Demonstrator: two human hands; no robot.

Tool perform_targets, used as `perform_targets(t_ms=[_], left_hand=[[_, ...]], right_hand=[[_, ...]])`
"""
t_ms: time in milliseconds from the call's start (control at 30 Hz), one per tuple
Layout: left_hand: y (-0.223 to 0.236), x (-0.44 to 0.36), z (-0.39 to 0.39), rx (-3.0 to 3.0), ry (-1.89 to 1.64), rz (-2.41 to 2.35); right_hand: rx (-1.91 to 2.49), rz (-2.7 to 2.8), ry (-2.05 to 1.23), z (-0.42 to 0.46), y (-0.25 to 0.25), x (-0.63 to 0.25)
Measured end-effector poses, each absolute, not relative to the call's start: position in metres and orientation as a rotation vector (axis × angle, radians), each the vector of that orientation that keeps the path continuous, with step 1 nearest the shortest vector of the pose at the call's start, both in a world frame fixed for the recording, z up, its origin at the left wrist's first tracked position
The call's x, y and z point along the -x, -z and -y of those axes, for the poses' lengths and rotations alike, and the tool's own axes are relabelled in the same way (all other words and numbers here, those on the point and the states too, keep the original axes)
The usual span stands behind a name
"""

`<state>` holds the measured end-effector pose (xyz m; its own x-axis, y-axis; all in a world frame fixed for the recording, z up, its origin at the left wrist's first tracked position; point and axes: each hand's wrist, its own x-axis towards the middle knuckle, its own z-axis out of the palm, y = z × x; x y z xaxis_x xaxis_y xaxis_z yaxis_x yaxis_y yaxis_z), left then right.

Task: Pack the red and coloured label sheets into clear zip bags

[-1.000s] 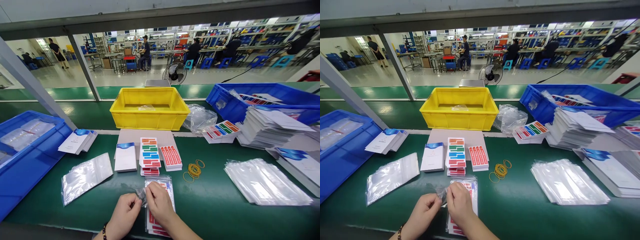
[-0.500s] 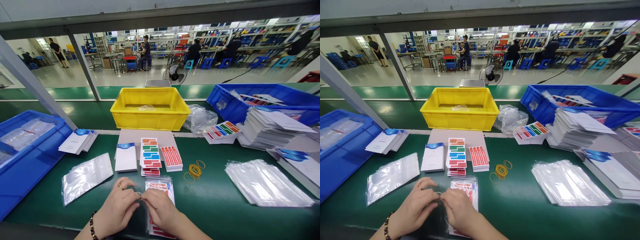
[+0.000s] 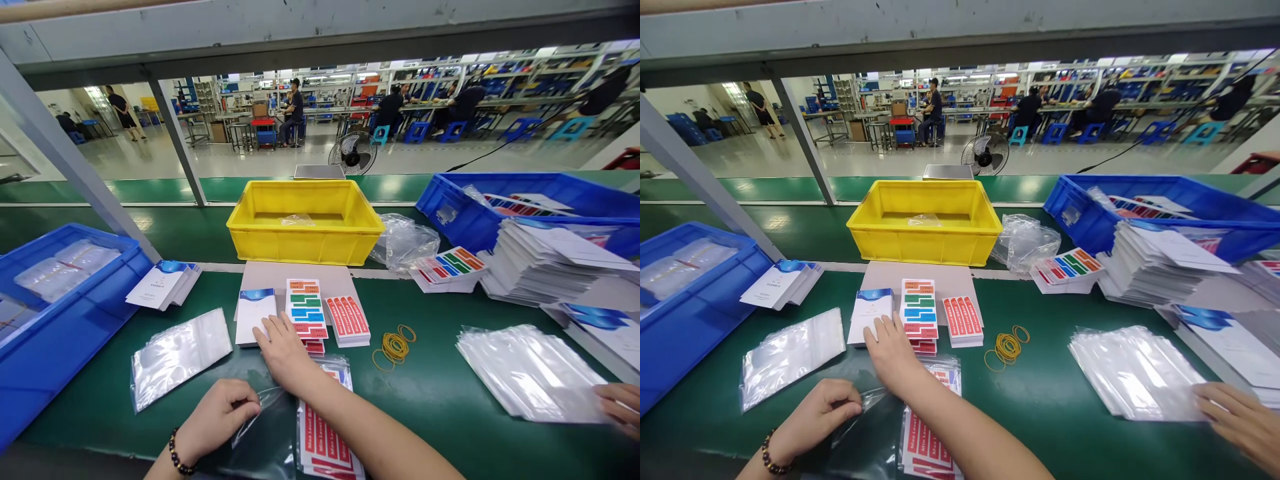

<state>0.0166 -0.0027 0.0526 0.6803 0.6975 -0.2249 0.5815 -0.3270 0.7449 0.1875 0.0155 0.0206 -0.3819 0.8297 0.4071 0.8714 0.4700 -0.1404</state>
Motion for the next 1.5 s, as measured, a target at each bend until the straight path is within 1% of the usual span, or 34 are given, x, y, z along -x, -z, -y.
perform_targets(t_ms=[133,300,367,467,533,700,800,900,1133,1333,1433,1500], left_hand=[[-0.034,-0.013,0.005,-1.764,-0.322,-1.045],[-0.011,-0.011,0.004,-1.162,-0.605,-1.027],[-0.007,-0.015,0.001,-0.898,-0.627,-0.934],[-0.005,-0.02,-0.002,-0.609,-0.56,-0.825],[-0.004,-0.023,-0.002,-0.576,-0.535,-0.838],[-0.005,-0.029,-0.001,-0.571,-0.548,-0.885],[-0.01,-0.032,-0.003,-0.511,-0.516,-0.891],[-0.014,-0.035,-0.005,-0.461,-0.501,-0.916],[-0.012,-0.034,0.001,-0.52,-0.652,-0.939],[-0.012,-0.032,-0.002,-0.403,-0.561,-0.866],[-0.012,-0.034,0.002,-0.461,-0.627,-0.942],[-0.012,-0.036,0.007,-0.497,-0.669,-0.964]], right_hand=[[1.461,2.351,0.204,-0.03,-0.013,-0.184],[1.364,2.336,0.182,-0.004,-0.029,-0.187],[1.253,2.331,0.112,0.014,-0.04,-0.188],[1.094,2.306,-0.039,0.033,-0.052,-0.195],[1.119,2.229,-0.066,0.035,-0.054,-0.21],[1.567,2.09,0.067,0.014,-0.037,-0.257],[1.671,2.116,0.048,0.004,-0.029,-0.272],[1.663,2.142,0.034,0.001,-0.03,-0.276],[1.692,2.177,0.058,0.001,-0.033,-0.276],[1.45,2.075,0.14,-0.004,-0.032,-0.284],[1.359,1.973,0.222,0.001,-0.041,-0.278],[1.216,1.941,0.274,0.008,-0.046,-0.264]])
